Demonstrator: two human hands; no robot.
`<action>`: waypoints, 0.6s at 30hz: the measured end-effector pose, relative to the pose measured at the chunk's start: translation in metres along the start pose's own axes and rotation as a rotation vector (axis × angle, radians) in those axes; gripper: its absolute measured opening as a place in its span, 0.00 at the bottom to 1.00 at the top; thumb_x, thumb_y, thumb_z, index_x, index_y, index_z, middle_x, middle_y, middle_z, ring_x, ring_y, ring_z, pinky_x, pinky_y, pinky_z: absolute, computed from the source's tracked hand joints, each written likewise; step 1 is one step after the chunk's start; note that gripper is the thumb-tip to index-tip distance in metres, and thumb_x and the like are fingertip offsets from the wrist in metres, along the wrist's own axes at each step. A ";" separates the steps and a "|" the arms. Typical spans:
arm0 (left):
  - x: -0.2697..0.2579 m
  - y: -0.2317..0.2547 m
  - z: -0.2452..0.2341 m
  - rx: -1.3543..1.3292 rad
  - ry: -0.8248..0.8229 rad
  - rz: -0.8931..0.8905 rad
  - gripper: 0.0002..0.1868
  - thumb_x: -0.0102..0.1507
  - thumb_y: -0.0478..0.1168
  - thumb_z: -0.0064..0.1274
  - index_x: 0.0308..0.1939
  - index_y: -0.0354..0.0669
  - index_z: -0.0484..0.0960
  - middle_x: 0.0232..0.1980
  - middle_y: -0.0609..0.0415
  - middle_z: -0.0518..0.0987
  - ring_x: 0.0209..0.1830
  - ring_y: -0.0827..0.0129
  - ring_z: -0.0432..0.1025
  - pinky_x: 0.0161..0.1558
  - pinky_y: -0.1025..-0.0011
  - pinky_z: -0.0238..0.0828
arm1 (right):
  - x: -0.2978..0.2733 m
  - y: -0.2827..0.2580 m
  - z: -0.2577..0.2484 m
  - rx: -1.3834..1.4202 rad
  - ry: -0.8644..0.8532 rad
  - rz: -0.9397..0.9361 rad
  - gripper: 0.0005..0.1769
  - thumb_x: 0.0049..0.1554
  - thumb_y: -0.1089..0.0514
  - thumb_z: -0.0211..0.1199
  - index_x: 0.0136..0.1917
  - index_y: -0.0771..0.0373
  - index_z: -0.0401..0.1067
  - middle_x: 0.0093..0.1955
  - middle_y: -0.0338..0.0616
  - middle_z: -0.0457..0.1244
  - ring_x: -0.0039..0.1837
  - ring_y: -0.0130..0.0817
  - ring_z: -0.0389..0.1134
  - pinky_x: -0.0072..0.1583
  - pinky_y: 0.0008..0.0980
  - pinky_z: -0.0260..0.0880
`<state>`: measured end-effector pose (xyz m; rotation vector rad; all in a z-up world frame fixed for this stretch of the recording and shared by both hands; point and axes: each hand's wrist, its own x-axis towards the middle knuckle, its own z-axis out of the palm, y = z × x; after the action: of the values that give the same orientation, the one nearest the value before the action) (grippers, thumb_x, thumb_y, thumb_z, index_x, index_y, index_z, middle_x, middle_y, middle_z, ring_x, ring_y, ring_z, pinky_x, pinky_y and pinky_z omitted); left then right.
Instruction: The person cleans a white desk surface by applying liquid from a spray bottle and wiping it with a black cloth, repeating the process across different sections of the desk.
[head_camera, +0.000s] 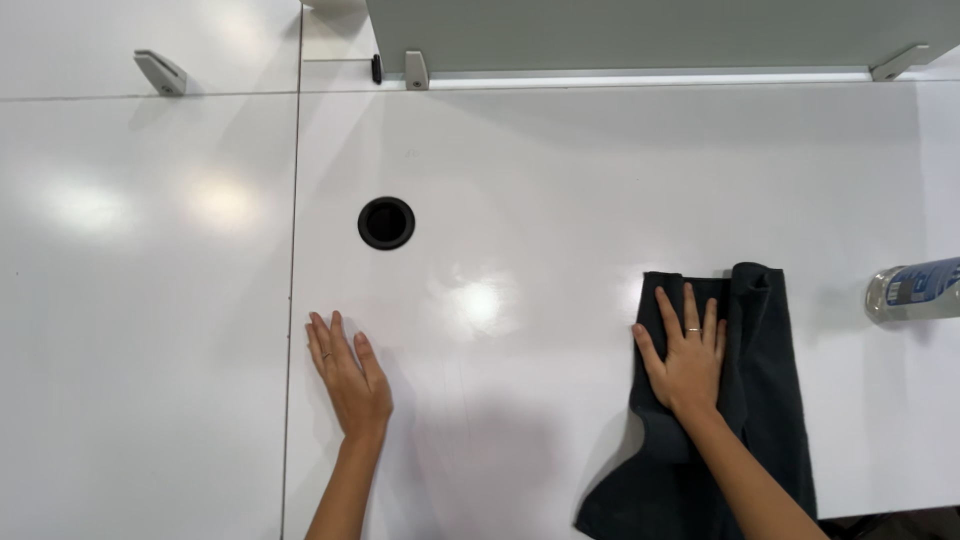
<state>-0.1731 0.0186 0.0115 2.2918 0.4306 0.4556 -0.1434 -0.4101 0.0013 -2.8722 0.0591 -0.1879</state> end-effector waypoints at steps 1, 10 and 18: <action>-0.006 -0.002 0.002 0.014 0.000 -0.008 0.30 0.76 0.48 0.31 0.74 0.26 0.61 0.82 0.30 0.50 0.84 0.42 0.39 0.78 0.49 0.34 | 0.000 0.001 0.000 0.005 -0.004 -0.004 0.40 0.62 0.28 0.44 0.80 0.45 0.56 0.85 0.51 0.42 0.84 0.63 0.35 0.78 0.63 0.30; -0.017 -0.004 0.011 0.295 0.051 -0.006 0.27 0.75 0.46 0.35 0.72 0.29 0.64 0.78 0.33 0.59 0.82 0.47 0.48 0.78 0.55 0.44 | -0.001 0.004 0.001 -0.007 -0.040 -0.006 0.41 0.61 0.26 0.42 0.82 0.43 0.52 0.86 0.50 0.40 0.84 0.62 0.33 0.78 0.63 0.27; -0.014 -0.001 0.015 0.387 0.075 -0.012 0.26 0.74 0.43 0.37 0.72 0.30 0.65 0.76 0.34 0.62 0.81 0.50 0.49 0.78 0.56 0.45 | 0.000 0.002 0.001 0.014 -0.018 -0.012 0.41 0.62 0.27 0.42 0.82 0.43 0.52 0.86 0.51 0.40 0.84 0.63 0.32 0.78 0.62 0.27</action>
<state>-0.1788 0.0043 -0.0020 2.6476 0.6138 0.4872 -0.1431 -0.4116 0.0002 -2.8602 0.0377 -0.1647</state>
